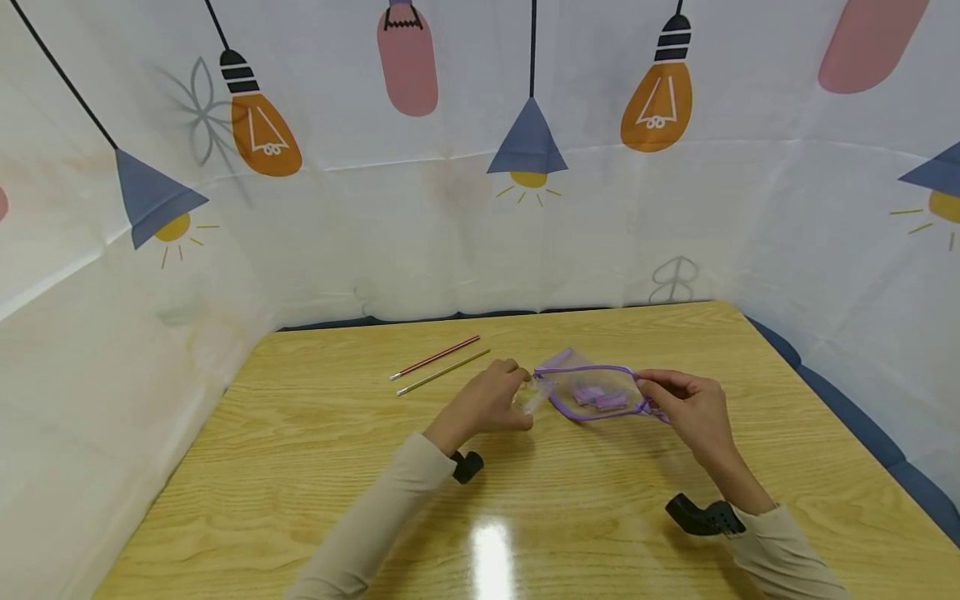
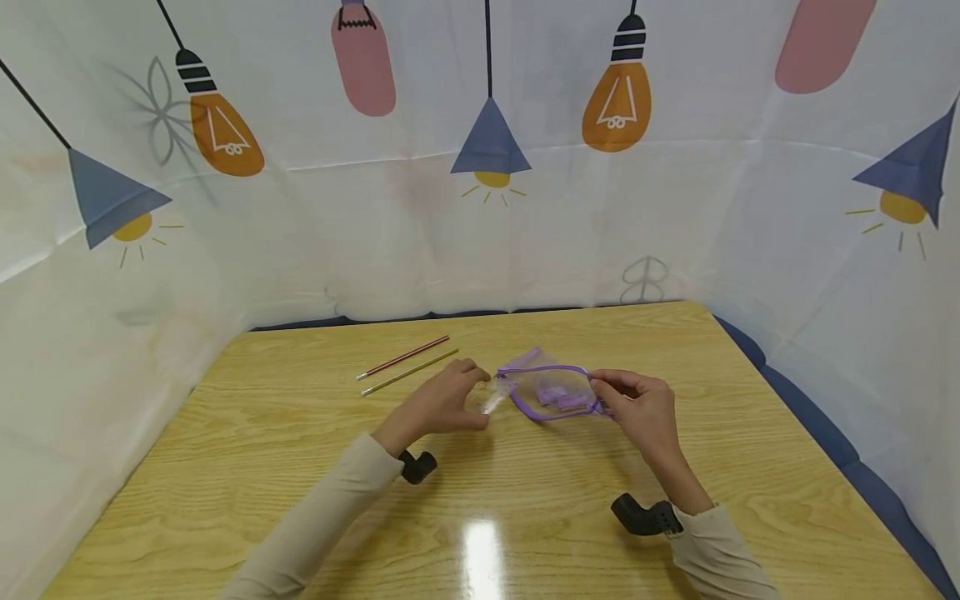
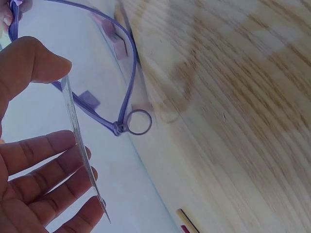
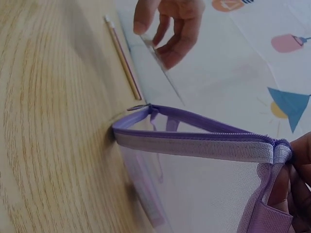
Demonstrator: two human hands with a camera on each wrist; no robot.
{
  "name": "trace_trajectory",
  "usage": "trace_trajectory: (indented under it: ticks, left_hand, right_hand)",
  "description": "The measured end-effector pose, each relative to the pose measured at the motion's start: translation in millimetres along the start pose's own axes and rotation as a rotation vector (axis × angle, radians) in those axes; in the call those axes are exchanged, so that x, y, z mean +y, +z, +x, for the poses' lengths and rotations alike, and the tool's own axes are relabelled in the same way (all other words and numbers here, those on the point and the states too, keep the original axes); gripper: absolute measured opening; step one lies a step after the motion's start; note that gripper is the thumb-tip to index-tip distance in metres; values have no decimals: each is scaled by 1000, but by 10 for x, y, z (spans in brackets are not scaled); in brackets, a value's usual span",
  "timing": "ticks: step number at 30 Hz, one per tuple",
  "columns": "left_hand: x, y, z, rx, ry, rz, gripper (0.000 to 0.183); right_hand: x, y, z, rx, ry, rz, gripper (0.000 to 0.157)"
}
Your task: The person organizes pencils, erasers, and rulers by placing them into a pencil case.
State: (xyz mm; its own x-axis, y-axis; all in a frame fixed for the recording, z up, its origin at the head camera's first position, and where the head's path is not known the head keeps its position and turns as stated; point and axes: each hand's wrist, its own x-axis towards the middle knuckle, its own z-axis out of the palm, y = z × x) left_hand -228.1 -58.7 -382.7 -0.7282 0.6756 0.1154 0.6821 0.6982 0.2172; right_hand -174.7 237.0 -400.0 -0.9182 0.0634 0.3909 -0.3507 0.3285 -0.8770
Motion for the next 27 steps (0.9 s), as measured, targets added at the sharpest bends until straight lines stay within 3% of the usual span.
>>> trace_trajectory:
  ticks: [9, 27]
  left_hand:
    - [89, 15, 21, -11, -7, 10, 57]
    - [230, 85, 110, 35, 84, 83, 46]
  right_hand:
    - [-3, -7, -6, 3, -7, 3, 23]
    - [-2, -11, -14, 5, -9, 4, 22]
